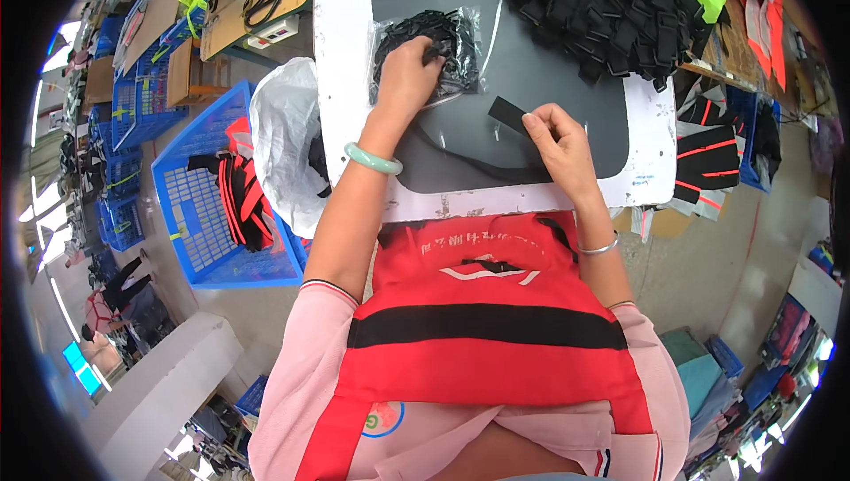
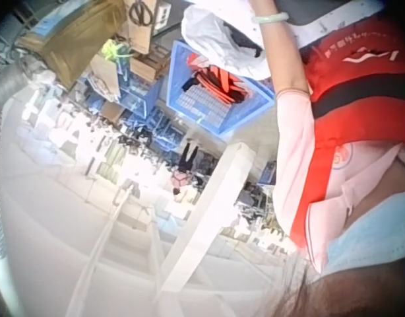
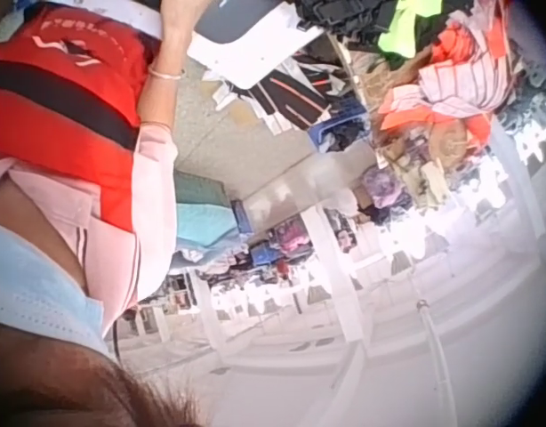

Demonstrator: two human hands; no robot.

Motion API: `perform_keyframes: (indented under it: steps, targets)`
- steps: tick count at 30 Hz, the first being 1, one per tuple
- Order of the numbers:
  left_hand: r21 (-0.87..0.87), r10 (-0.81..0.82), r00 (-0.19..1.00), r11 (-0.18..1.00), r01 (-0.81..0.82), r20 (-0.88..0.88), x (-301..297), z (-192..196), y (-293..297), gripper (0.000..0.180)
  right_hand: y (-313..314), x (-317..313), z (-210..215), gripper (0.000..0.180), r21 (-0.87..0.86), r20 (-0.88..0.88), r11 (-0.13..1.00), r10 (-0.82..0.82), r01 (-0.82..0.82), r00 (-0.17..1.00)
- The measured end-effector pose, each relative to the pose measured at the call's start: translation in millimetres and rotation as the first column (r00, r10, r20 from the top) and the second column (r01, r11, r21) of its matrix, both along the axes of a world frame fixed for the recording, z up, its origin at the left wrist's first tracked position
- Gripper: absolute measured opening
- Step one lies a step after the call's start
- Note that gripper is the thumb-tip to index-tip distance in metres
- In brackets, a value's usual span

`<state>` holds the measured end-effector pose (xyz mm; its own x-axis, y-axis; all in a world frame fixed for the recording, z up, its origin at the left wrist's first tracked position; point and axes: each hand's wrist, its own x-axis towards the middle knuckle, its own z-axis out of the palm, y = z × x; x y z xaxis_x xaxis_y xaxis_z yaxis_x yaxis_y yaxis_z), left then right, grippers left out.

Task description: The recorder is attaching plastic buckles and sliders to black webbing straps.

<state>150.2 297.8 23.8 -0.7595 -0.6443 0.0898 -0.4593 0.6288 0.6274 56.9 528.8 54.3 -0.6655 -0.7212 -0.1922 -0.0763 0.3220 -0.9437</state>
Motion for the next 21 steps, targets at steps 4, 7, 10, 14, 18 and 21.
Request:
perform_keyframes:
  steps: [4, 7, 10, 14, 18, 21]
  targets:
    - [0.738, 0.239, 0.964, 0.670, -0.077, -0.116, 20, 16, -2, 0.017, -6, 3, 1, 0.025, -0.048, 0.006, 0.999, 0.002, -0.002, 1.000]
    - [0.904, 0.317, 0.924, 0.422, 0.064, -0.213, 37, 29, 19, 0.022, -14, 2, 7, 0.020, -0.075, 0.023, 0.997, 0.009, -0.007, 1.000]
    - [0.989, 0.374, 0.916, 0.054, 0.134, -0.145, 50, 31, 44, 0.026, -28, 8, 16, 0.017, -0.141, 0.348, 0.988, -0.011, 0.064, 0.938]
    - [0.982, 0.333, 0.924, 0.047, 0.182, -0.187, 57, 30, 73, 0.022, -46, 20, 18, 0.018, -0.243, 0.197, 0.968, 0.104, -0.054, 0.975]
    - [0.950, 0.509, 0.852, -0.188, 0.250, -0.123, 62, 18, 77, 0.024, -45, 25, 23, 0.015, -0.225, -0.243, 0.960, 0.113, -0.169, 0.963]
    - [0.888, 0.558, 0.825, -0.329, 0.322, -0.093, 60, 13, 78, 0.028, -39, 30, 25, 0.015, -0.234, -0.477, 0.926, 0.156, -0.296, 0.865]
